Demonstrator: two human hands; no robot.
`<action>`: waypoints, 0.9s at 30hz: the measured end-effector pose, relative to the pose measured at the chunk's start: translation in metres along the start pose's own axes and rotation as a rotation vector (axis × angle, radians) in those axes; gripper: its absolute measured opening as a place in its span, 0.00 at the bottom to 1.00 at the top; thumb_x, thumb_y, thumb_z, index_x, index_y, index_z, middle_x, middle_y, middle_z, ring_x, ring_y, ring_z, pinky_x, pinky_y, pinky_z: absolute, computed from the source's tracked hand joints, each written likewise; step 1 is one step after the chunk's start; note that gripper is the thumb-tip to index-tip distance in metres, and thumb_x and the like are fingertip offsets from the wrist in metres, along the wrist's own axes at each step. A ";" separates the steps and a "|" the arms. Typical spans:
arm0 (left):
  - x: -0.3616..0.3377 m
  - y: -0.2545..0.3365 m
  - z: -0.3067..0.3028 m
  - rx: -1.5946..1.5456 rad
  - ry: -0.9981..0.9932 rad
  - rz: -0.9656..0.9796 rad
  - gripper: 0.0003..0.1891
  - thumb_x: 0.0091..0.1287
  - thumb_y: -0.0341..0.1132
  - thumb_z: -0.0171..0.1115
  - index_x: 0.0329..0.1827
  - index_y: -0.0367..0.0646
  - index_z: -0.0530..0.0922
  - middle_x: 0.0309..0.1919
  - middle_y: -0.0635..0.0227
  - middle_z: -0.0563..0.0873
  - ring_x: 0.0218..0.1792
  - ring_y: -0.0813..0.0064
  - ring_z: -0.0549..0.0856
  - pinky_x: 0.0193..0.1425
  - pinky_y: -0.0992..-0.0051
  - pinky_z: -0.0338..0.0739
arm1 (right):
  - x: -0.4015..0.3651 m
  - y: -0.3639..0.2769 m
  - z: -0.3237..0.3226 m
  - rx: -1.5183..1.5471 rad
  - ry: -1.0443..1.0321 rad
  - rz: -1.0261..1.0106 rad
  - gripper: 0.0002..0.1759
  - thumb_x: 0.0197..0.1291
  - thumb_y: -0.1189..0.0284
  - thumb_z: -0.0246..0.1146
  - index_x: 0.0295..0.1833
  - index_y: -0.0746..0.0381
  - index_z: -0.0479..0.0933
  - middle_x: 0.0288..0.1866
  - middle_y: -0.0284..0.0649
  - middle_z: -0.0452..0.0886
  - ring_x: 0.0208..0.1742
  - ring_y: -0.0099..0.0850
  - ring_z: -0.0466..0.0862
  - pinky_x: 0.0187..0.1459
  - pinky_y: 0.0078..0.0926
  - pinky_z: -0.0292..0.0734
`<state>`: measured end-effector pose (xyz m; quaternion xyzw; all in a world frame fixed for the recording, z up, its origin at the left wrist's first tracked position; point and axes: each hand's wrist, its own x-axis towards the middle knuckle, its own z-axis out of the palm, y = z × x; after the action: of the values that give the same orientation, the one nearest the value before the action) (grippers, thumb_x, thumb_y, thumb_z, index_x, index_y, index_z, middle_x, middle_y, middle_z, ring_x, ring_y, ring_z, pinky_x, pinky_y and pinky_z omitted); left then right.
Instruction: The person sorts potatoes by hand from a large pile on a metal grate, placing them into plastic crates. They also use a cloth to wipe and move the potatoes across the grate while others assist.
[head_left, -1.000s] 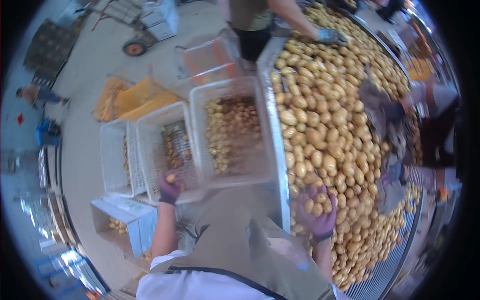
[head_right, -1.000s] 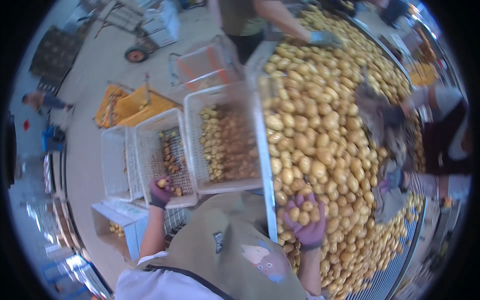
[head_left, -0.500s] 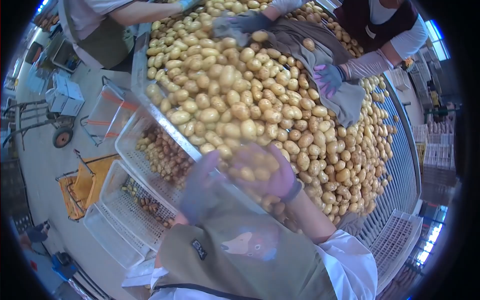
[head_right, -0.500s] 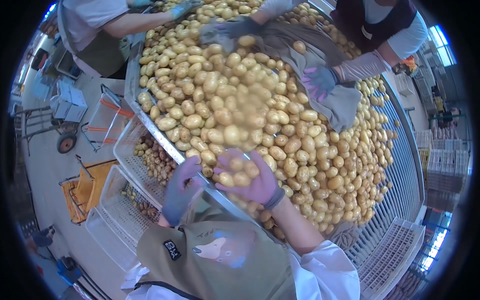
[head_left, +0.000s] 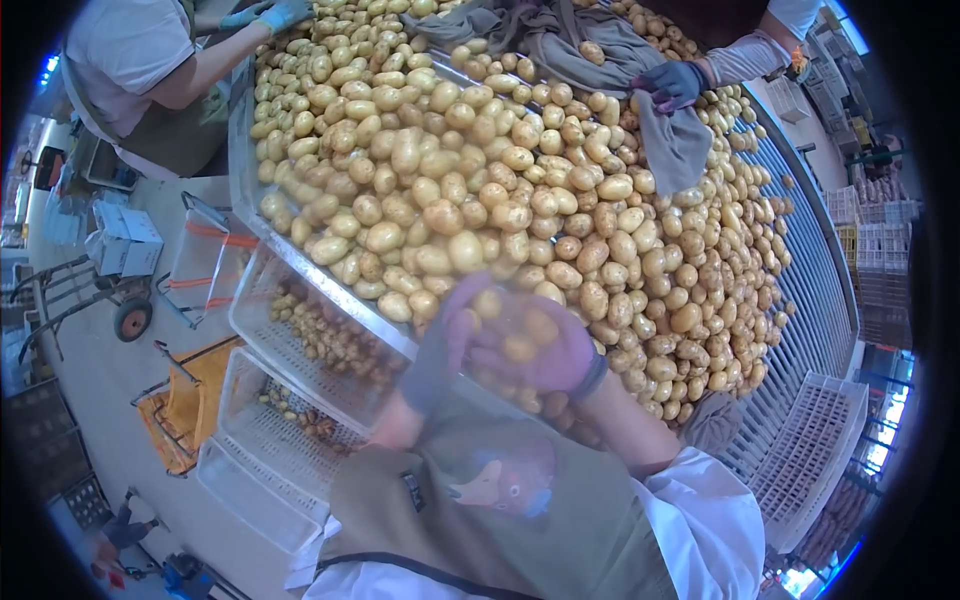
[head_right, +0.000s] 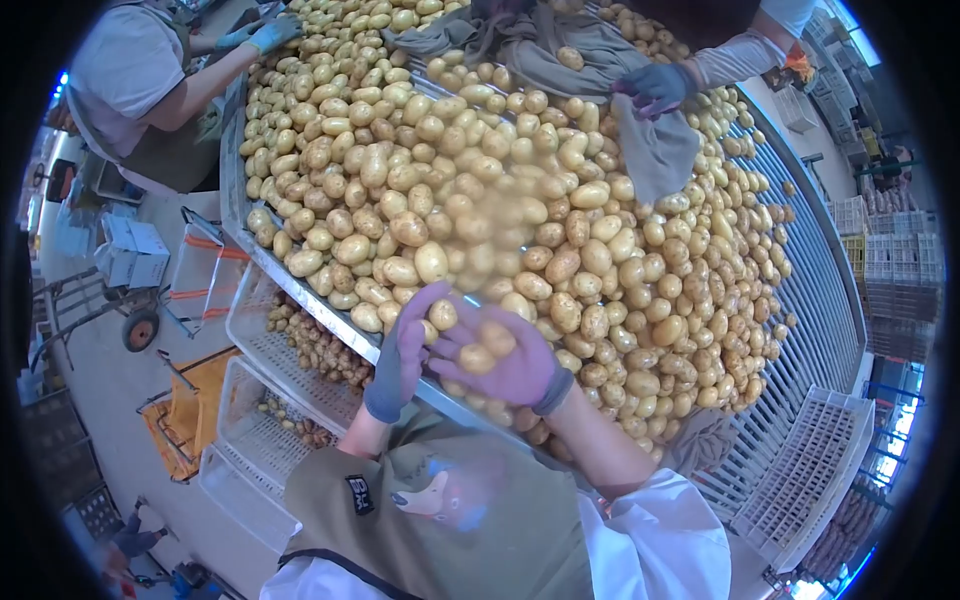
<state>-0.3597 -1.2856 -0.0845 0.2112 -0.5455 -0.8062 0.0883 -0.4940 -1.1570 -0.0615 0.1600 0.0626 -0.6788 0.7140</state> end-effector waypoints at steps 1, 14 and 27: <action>-0.001 0.006 0.004 -0.270 0.018 -0.151 0.32 0.78 0.54 0.44 0.75 0.37 0.62 0.67 0.59 0.72 0.62 0.64 0.78 0.65 0.68 0.76 | -0.002 -0.001 0.001 0.042 0.020 0.001 0.32 0.75 0.59 0.42 0.81 0.58 0.53 0.78 0.44 0.62 0.76 0.45 0.64 0.78 0.49 0.53; 0.017 -0.022 -0.007 -1.011 0.112 -0.190 0.24 0.78 0.48 0.45 0.73 0.50 0.70 0.65 0.62 0.78 0.68 0.59 0.74 0.67 0.55 0.73 | -0.021 -0.016 -0.001 -0.027 0.018 -0.015 0.34 0.76 0.54 0.44 0.78 0.64 0.58 0.77 0.49 0.64 0.76 0.47 0.65 0.78 0.51 0.55; 0.003 -0.011 0.038 -0.779 0.139 -0.266 0.21 0.74 0.44 0.54 0.68 0.52 0.73 0.63 0.63 0.79 0.68 0.63 0.74 0.73 0.52 0.65 | -0.019 -0.012 -0.002 -2.269 0.325 -0.848 0.24 0.69 0.65 0.55 0.67 0.63 0.72 0.68 0.50 0.72 0.72 0.44 0.69 0.70 0.38 0.66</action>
<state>-0.3776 -1.2502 -0.0831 0.2845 -0.1605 -0.9405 0.0933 -0.5069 -1.1383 -0.0593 -0.5040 0.7549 -0.3902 0.1543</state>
